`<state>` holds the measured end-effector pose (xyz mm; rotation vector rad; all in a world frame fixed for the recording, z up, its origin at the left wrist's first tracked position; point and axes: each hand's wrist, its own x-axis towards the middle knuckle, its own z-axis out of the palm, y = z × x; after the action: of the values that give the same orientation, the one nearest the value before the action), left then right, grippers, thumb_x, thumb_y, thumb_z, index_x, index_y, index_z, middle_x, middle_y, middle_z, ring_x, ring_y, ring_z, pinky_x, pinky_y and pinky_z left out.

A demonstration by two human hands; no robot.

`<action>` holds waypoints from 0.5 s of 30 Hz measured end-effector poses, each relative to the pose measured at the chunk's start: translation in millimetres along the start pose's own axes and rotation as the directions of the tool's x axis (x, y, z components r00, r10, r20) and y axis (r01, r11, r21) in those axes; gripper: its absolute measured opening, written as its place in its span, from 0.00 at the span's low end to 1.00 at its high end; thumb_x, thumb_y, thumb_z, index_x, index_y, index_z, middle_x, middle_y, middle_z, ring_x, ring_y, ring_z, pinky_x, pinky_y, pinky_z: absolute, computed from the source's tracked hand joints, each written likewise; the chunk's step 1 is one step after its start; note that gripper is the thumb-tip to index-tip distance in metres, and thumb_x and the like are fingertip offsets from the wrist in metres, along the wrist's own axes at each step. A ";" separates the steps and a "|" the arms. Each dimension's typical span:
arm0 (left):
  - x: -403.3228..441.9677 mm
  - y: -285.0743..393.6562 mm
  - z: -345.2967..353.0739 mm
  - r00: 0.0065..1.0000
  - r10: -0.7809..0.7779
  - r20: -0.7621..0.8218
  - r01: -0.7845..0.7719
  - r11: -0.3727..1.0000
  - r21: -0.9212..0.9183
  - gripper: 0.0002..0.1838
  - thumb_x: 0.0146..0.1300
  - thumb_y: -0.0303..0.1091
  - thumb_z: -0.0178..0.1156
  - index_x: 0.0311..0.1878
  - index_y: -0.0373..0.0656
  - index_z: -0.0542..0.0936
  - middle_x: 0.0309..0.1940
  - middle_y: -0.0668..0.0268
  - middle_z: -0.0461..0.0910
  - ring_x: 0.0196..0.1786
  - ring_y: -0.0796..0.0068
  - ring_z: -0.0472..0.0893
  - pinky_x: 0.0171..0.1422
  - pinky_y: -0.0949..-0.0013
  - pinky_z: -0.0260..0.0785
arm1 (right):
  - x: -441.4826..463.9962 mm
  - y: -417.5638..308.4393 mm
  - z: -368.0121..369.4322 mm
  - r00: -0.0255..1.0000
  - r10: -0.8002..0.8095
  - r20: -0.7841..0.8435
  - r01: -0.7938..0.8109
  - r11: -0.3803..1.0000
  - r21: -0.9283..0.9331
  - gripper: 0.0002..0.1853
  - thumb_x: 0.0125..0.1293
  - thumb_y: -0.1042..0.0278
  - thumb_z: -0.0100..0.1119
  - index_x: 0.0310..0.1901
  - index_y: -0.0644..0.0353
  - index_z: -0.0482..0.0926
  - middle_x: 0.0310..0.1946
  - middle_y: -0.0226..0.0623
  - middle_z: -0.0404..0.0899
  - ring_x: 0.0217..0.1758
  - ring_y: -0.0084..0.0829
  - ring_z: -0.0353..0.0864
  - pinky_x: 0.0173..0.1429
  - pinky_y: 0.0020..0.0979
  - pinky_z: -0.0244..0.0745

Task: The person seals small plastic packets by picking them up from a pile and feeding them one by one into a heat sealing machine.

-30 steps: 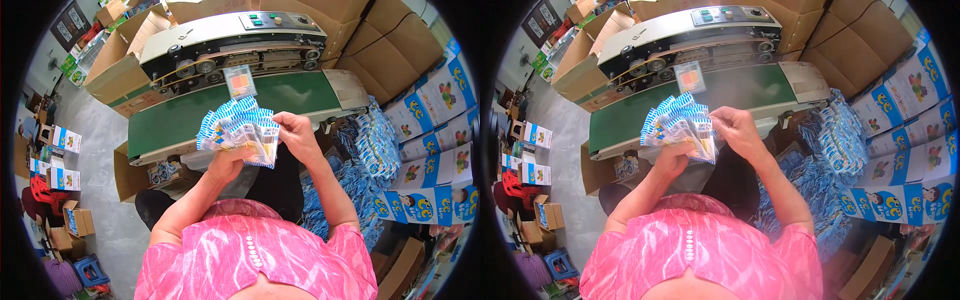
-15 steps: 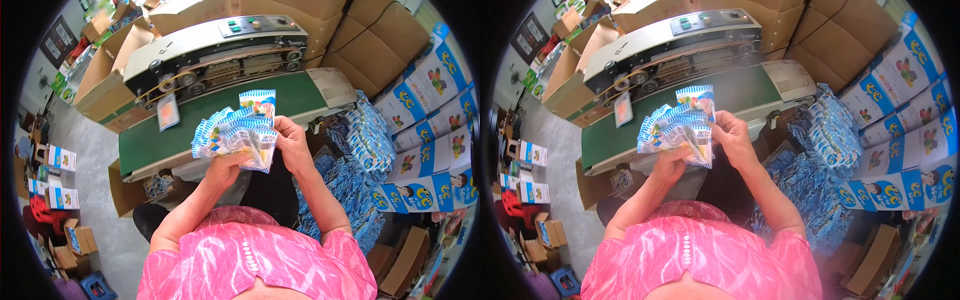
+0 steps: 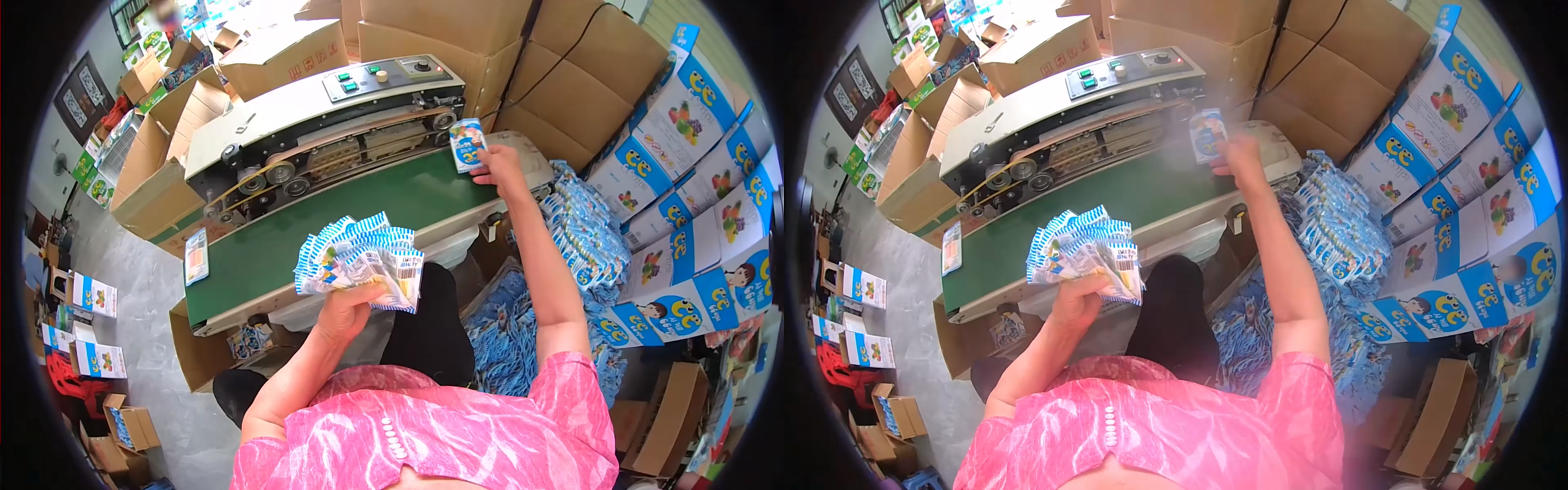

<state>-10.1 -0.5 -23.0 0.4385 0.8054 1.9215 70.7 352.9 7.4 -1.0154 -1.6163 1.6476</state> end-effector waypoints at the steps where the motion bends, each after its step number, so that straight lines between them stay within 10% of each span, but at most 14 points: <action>1: 0.3 0.4 -0.4 1.000 0.001 -0.001 -0.001 1.000 0.003 0.23 0.48 0.16 0.62 0.51 0.41 0.77 0.44 0.65 0.81 0.49 0.67 0.82 0.56 0.64 0.74 | 3.2 -1.5 8.4 1.000 -0.002 0.021 0.003 0.999 -0.048 0.10 0.66 0.68 0.58 0.41 0.68 0.78 0.31 0.38 0.82 0.28 0.28 0.82 0.26 0.26 0.80; 15: -9.0 17.5 -10.8 0.992 0.093 -0.086 -0.096 0.995 -0.028 0.24 0.48 0.17 0.62 0.52 0.40 0.76 0.45 0.65 0.81 0.49 0.67 0.81 0.57 0.63 0.74 | -44.2 -5.9 55.0 0.980 -0.112 0.163 0.145 0.967 -0.207 0.11 0.63 0.68 0.62 0.38 0.70 0.80 0.26 0.37 0.82 0.23 0.26 0.82 0.23 0.24 0.77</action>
<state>-23.7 -17.6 -18.1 0.3831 0.8201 2.0497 46.4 286.8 15.6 -0.8864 -1.9553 1.5142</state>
